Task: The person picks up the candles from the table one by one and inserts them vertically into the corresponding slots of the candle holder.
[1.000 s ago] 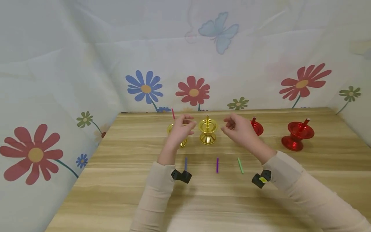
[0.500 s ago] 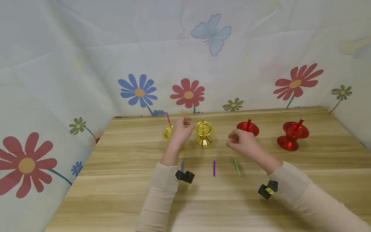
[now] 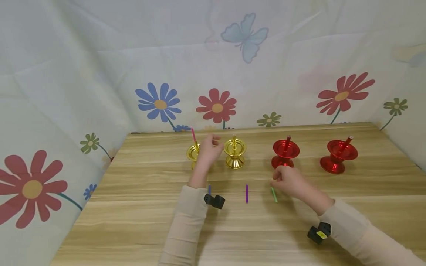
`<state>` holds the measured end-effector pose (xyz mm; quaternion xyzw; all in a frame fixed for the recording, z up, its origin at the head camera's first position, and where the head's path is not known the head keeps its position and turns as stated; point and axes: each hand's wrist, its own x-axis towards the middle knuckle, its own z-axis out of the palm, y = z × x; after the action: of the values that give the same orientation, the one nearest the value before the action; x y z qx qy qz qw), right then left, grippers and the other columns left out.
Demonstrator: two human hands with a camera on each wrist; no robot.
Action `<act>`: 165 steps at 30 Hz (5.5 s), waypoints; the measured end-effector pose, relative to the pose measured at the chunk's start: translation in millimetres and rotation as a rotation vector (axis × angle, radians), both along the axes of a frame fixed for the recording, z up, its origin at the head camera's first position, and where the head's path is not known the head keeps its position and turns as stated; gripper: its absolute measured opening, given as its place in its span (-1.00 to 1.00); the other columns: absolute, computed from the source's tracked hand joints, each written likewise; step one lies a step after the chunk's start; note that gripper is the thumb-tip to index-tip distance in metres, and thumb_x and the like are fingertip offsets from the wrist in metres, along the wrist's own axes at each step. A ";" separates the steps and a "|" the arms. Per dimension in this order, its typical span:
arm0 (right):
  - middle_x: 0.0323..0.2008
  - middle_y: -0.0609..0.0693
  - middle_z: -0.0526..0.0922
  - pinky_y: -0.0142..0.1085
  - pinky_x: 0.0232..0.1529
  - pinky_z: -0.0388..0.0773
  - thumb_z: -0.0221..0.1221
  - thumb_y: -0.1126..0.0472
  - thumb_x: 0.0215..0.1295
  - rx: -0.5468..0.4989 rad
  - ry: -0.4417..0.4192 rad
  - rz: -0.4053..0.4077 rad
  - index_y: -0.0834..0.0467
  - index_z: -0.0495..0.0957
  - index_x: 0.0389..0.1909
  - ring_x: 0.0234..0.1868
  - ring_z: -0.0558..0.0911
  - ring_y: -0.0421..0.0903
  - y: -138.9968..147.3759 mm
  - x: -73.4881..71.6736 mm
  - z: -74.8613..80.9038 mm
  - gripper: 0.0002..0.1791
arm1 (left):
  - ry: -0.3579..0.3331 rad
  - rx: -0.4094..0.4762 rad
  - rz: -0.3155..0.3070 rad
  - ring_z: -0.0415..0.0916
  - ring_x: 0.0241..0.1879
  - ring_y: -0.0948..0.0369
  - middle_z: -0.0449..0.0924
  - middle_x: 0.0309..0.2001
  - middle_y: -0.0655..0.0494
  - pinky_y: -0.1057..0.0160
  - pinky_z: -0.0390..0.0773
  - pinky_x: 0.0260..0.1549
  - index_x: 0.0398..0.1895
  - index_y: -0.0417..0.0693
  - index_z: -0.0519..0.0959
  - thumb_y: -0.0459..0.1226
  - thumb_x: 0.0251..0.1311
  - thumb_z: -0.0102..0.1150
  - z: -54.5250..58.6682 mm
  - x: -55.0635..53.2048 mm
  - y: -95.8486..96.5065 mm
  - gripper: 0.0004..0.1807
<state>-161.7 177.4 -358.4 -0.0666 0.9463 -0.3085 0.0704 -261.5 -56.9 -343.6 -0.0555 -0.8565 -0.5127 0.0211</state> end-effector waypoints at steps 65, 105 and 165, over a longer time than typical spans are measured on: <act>-0.72 -0.07 0.22 -0.39 -0.64 0.15 0.17 0.41 -0.10 0.189 0.051 0.106 0.16 0.30 -0.65 -0.66 0.24 -0.16 -6.6 8.6 -24.1 -0.78 | -0.216 0.250 -0.019 0.49 -0.29 0.14 0.43 -0.16 -0.14 0.19 0.65 -0.13 0.12 -0.43 0.39 -0.52 0.22 -0.03 -13.5 -0.1 12.6 -0.63; -0.59 -0.04 0.40 -0.40 -0.55 0.33 0.14 0.50 -0.13 0.042 0.495 0.112 0.23 0.42 -0.43 -0.53 0.35 -0.17 -19.7 6.8 27.1 -0.79 | -0.244 0.298 -0.037 0.46 -0.31 0.18 0.42 -0.12 -0.16 0.18 0.63 -0.08 0.11 -0.43 0.39 -0.52 0.23 0.02 -12.7 -1.5 10.4 -0.63; -0.46 0.11 0.54 -0.26 -0.39 0.61 0.10 0.51 0.10 -0.272 0.764 0.130 0.32 0.40 0.06 -0.45 0.53 -0.12 -55.4 -70.9 27.7 -0.56 | -0.227 0.338 -0.031 0.44 -0.36 0.21 0.34 -0.26 -0.01 0.33 0.66 -0.24 0.07 -0.46 0.41 -0.56 0.20 0.03 -15.7 -0.5 8.7 -0.65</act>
<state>-232.6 121.9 -330.7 -0.2447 0.8487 -0.3788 -0.2764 -262.0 -48.2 -359.4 -0.0065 -0.7541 -0.6525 -0.0745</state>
